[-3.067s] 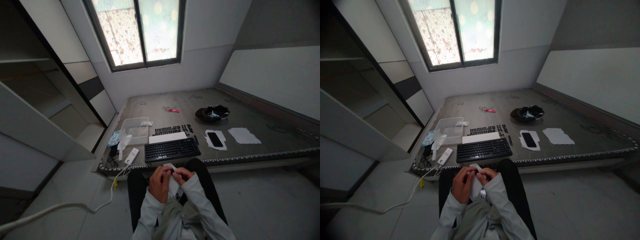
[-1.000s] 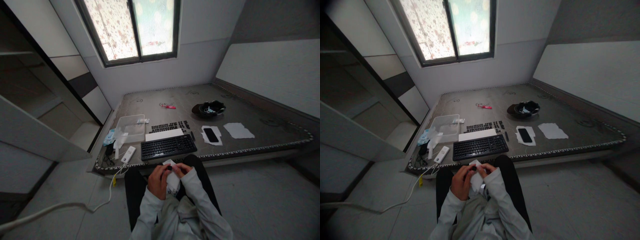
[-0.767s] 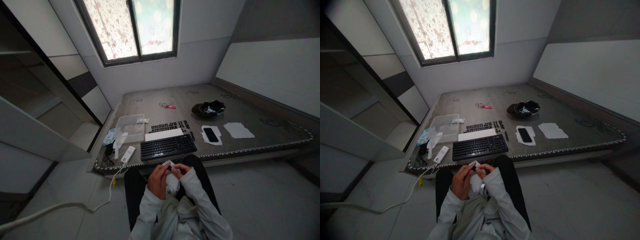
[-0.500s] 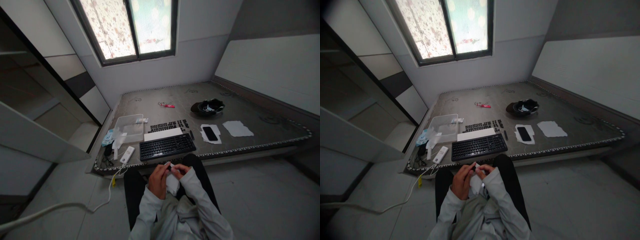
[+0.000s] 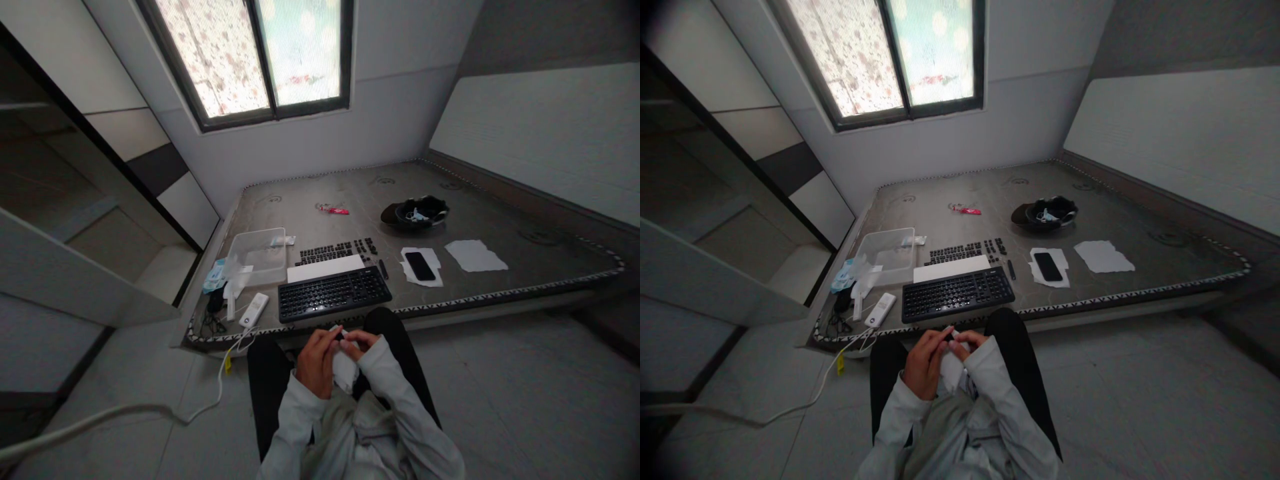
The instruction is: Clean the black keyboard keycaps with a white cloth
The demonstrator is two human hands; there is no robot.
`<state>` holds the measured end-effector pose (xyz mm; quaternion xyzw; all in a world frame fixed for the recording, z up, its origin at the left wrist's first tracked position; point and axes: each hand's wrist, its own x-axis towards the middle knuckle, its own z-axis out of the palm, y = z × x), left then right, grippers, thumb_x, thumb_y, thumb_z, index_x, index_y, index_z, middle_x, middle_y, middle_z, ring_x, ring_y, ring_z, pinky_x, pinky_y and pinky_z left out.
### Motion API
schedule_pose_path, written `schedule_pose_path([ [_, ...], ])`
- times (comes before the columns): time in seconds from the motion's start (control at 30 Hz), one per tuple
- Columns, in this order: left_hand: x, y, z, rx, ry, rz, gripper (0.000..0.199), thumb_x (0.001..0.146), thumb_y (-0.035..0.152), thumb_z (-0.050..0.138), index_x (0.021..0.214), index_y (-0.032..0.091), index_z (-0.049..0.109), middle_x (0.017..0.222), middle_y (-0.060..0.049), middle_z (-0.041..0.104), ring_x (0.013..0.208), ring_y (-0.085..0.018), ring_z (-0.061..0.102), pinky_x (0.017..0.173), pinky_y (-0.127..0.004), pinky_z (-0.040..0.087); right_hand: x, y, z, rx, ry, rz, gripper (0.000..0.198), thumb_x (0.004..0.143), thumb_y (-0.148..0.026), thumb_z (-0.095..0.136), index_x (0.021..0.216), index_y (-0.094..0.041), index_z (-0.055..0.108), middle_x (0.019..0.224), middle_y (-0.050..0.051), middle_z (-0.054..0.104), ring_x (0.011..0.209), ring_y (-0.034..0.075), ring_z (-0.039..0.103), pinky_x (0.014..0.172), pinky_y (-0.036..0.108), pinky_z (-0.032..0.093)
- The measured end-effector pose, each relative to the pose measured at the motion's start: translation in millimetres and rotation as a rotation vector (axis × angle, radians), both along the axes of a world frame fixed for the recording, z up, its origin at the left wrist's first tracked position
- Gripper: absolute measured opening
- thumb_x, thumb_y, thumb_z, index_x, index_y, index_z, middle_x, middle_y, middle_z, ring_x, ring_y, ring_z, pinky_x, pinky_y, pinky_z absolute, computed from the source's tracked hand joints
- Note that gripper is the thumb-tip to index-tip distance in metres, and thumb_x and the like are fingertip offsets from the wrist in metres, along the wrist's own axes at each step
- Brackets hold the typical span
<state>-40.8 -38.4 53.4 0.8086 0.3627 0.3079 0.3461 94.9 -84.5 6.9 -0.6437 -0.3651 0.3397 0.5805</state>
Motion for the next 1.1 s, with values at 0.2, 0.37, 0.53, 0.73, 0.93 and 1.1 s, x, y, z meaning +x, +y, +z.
schedule_pose_path([
  [0.2, -0.2, -1.3, -0.5, 0.013, -0.020, 0.044, 0.030, 0.092, 0.024, 0.044, 0.113, 0.021, 0.065, 0.098, -0.007, 0.067, 0.092, -0.017, 0.064, 0.081, -0.028, 0.053, 0.1, 0.3, -0.3, -0.001, 0.024, 0.019, 0.034, 0.063, -0.049, 0.071, 0.072, -0.016, 0.074, 0.065, 0.007, 0.070, 0.054, 0.016, 0.057, 0.049, 0.026, 0.046],
  [0.37, -1.9, -3.7, 0.7, 0.012, -0.032, 0.083, 0.027, 0.091, 0.026, 0.048, 0.109, 0.021, 0.066, 0.098, -0.007, 0.069, 0.089, -0.017, 0.065, 0.078, -0.027, 0.053, -2.8, -0.1, 7.3, -0.007, 0.048, 0.033, 0.033, 0.066, -0.048, 0.069, 0.070, -0.016, 0.072, 0.061, 0.004, 0.067, 0.049, 0.013, 0.053, 0.046, 0.024, 0.042],
  [0.53, -3.8, -5.0, -0.3, -0.004, -0.045, 0.062, 0.029, 0.092, 0.024, 0.045, 0.112, 0.020, 0.066, 0.102, -0.008, 0.069, 0.096, -0.018, 0.065, 0.085, -0.028, 0.052, -4.1, -0.9, 8.6, 0.020, 0.082, 0.067, 0.029, 0.066, -0.044, 0.073, 0.078, -0.018, 0.067, 0.070, 0.004, 0.069, 0.057, 0.015, 0.059, 0.050, 0.024, 0.046],
  [0.73, -5.3, -5.0, -1.8, -0.040, -0.032, 0.071, 0.030, 0.092, 0.025, 0.047, 0.112, 0.018, 0.067, 0.099, -0.009, 0.070, 0.092, -0.018, 0.066, 0.081, -0.027, 0.053, -5.0, -1.3, 8.0, 0.061, 0.092, 0.082, 0.029, 0.067, -0.040, 0.074, 0.085, -0.018, 0.068, 0.082, 0.008, 0.073, 0.072, 0.020, 0.065, 0.064, 0.030, 0.052],
  [0.93, -7.3, -6.4, -8.2, -0.044, -0.038, 0.051, 0.029, 0.091, 0.026, 0.048, 0.112, 0.018, 0.067, 0.097, -0.009, 0.070, 0.090, -0.017, 0.066, 0.080, -0.026, 0.053, -7.2, -0.2, 4.7, -0.013, 0.266, 0.072, 0.034, 0.061, -0.047, 0.077, 0.074, -0.017, 0.067, 0.075, 0.006, 0.071, 0.068, 0.020, 0.064, 0.063, 0.030, 0.051],
  [1.1, -11.5, -6.3, -17.4, -0.033, -0.066, 0.087, 0.025, 0.090, 0.025, 0.051, 0.107, 0.020, 0.069, 0.096, -0.006, 0.071, 0.087, -0.016, 0.067, 0.074, -0.024, 0.054, -9.7, 4.5, 5.8, -0.077, 0.435, 0.157, 0.041, 0.053, -0.053, 0.080, 0.067, -0.018, 0.063, 0.066, 0.002, 0.067, 0.061, 0.017, 0.061, 0.060, 0.029, 0.049],
])
